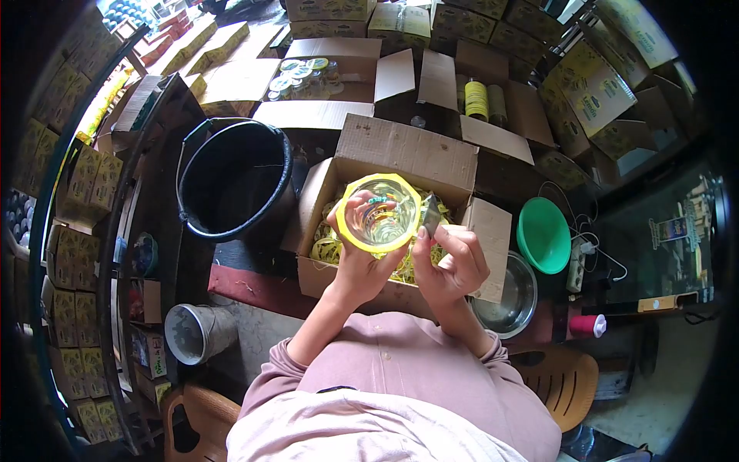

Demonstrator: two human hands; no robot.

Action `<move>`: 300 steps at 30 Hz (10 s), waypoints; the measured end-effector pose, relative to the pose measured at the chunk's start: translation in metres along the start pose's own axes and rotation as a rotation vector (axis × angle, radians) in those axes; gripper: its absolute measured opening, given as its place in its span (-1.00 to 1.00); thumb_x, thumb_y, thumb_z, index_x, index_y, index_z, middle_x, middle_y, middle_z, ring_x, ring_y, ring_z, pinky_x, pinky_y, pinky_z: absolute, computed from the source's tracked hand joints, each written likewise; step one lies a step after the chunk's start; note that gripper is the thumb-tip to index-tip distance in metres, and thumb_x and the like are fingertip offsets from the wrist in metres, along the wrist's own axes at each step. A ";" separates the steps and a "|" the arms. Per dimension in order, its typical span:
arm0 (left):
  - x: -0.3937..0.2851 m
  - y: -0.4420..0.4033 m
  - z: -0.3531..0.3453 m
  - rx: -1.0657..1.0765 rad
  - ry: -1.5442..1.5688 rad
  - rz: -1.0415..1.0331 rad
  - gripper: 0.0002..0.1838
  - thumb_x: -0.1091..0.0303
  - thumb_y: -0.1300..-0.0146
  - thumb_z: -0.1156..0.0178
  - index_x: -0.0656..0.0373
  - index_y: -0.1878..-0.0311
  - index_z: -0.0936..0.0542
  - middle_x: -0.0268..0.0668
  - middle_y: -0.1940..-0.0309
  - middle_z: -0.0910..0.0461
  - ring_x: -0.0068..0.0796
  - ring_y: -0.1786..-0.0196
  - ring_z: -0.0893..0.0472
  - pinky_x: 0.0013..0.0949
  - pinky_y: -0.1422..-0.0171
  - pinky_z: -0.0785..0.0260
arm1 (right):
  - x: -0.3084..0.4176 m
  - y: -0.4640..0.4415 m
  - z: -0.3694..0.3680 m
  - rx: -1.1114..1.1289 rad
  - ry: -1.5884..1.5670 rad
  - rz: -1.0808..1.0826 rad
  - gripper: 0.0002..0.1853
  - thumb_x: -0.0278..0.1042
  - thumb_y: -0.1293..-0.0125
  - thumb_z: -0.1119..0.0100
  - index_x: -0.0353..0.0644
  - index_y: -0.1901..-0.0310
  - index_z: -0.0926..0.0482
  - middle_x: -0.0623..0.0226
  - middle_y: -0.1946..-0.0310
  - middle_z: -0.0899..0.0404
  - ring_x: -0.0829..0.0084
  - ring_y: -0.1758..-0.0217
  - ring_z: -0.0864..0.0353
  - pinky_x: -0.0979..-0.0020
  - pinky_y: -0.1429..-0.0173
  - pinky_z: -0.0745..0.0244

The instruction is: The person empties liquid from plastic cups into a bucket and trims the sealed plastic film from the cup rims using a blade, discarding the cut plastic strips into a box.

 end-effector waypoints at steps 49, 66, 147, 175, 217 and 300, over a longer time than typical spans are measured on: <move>-0.014 -0.003 0.003 -0.059 -0.238 0.020 -0.33 0.55 -0.08 -0.15 0.38 -0.22 -0.04 -0.02 -0.16 0.00 -0.20 -0.18 -0.23 -0.24 -0.30 0.00 | -0.002 0.004 -0.007 0.024 0.009 0.016 -0.85 -0.64 0.09 -0.24 -0.28 0.44 -0.49 0.26 0.55 -0.49 0.41 0.53 -0.54 0.48 0.45 -0.47; -0.011 -0.001 -0.013 0.136 -0.406 -0.027 -0.18 0.50 -0.09 -0.11 0.40 -0.24 0.24 0.07 -0.13 -0.09 -0.10 -0.18 -0.23 -0.12 -0.30 0.08 | -0.020 -0.003 -0.003 0.030 -0.013 -0.063 -0.77 -0.68 0.16 -0.26 -0.26 0.38 -0.57 0.31 0.55 -0.52 0.45 0.51 -0.56 0.49 0.40 -0.49; -0.004 0.002 -0.022 0.238 -0.217 0.052 -0.14 0.51 -0.05 -0.18 0.35 -0.27 0.22 0.00 -0.09 -0.11 -0.20 -0.14 -0.30 -0.23 -0.23 -0.12 | -0.023 -0.001 0.013 0.063 -0.059 -0.155 -0.83 -0.72 0.11 -0.20 -0.33 0.43 -0.48 0.30 0.56 -0.46 0.52 0.51 -0.46 0.59 0.42 -0.33; -0.015 0.005 -0.021 0.294 -0.149 0.023 -0.18 0.43 0.07 -0.26 0.32 -0.24 -0.02 -0.05 -0.07 -0.23 -0.19 -0.13 -0.30 -0.22 -0.31 0.02 | -0.040 -0.004 0.012 0.142 -0.166 -0.202 -0.82 -0.68 0.13 -0.26 -0.27 0.41 -0.56 0.30 0.59 -0.51 0.57 0.56 -0.52 0.60 0.49 -0.40; -0.007 -0.002 -0.022 0.317 0.234 0.116 -0.17 0.43 0.18 -0.40 0.26 -0.17 -0.16 -0.18 -0.05 -0.28 -0.39 -0.09 -0.38 -0.35 -0.16 -0.29 | -0.021 -0.002 0.018 0.160 -0.106 -0.164 -0.83 -0.65 0.11 -0.28 -0.27 0.41 -0.56 0.30 0.59 -0.51 0.53 0.56 -0.54 0.57 0.50 -0.41; 0.005 0.000 -0.032 0.304 0.564 0.187 -0.21 0.52 -0.01 -0.26 0.14 -0.25 -0.02 -0.20 -0.04 -0.26 -0.43 -0.10 -0.34 -0.34 -0.11 -0.27 | -0.024 0.004 0.017 0.135 -0.040 -0.211 -0.80 -0.66 0.12 -0.26 -0.26 0.37 -0.58 0.30 0.59 -0.50 0.52 0.56 -0.53 0.55 0.46 -0.42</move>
Point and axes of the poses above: each hand's wrist, its own y-axis away from the middle knuckle, its own z-axis out of the back of the hand, x = y × z, the point moved 10 cm from there along -y, towards the middle knuckle
